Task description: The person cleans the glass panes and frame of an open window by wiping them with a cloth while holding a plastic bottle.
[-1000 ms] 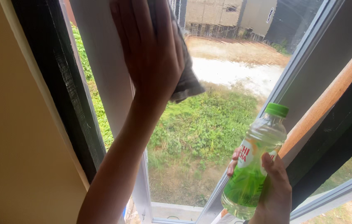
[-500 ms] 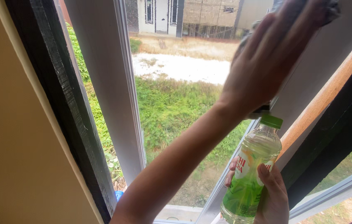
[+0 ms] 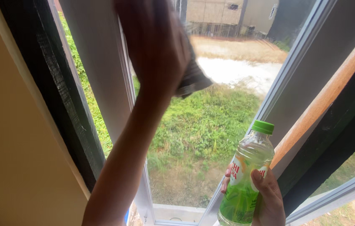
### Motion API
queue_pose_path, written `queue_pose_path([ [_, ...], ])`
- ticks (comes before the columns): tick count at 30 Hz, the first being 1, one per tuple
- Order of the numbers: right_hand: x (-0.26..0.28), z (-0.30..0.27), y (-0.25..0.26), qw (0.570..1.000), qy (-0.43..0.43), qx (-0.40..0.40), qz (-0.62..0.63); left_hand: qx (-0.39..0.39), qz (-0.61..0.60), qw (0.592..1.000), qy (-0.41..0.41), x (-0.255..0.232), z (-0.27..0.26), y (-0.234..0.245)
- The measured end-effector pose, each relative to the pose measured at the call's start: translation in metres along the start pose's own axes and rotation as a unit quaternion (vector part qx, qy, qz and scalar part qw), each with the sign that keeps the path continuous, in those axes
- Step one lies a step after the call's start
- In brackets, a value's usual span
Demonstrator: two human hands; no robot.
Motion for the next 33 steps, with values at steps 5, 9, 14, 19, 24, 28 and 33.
queue_pose_path([
  [5, -0.003, 0.003, 0.001, 1.0, -0.009, -0.007, -0.014, -0.085, 0.087, 0.993, 0.012, -0.004, -0.017, 0.028],
  [9, -0.009, 0.004, 0.012, 0.998, -0.024, -0.046, -0.042, -0.053, -0.153, 0.986, -0.026, -0.067, -0.034, -0.005],
  [14, -0.01, 0.006, 0.016, 0.999, -0.026, -0.031, -0.035, -0.075, -0.105, 0.982, -0.135, -0.154, -0.025, -0.042],
  [19, -0.014, 0.006, 0.015, 0.998, -0.028, -0.038, -0.046, -0.098, -0.059, 0.966, -0.23, -0.178, -0.024, -0.042],
  [24, -0.023, 0.006, 0.006, 0.998, -0.036, -0.026, -0.042, -0.031, -0.059, 0.995, -0.078, -0.083, -0.008, -0.021],
  [28, -0.031, 0.009, 0.002, 0.998, -0.054, -0.01, -0.012, -0.097, 0.064, 0.993, -0.005, -0.015, -0.009, 0.035],
  [33, -0.035, 0.012, 0.006, 0.997, -0.068, -0.026, -0.029, -0.086, 0.076, 0.993, 0.031, -0.033, -0.022, 0.048],
])
Point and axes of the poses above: each hand's wrist, its own z-axis towards the middle knuckle, its own y-axis out of the back of the hand, x = y × z, the point moved 10 cm from there along z, towards the middle knuckle, and after that the axes turned 10 degrees about z, right-handed, at the moved point
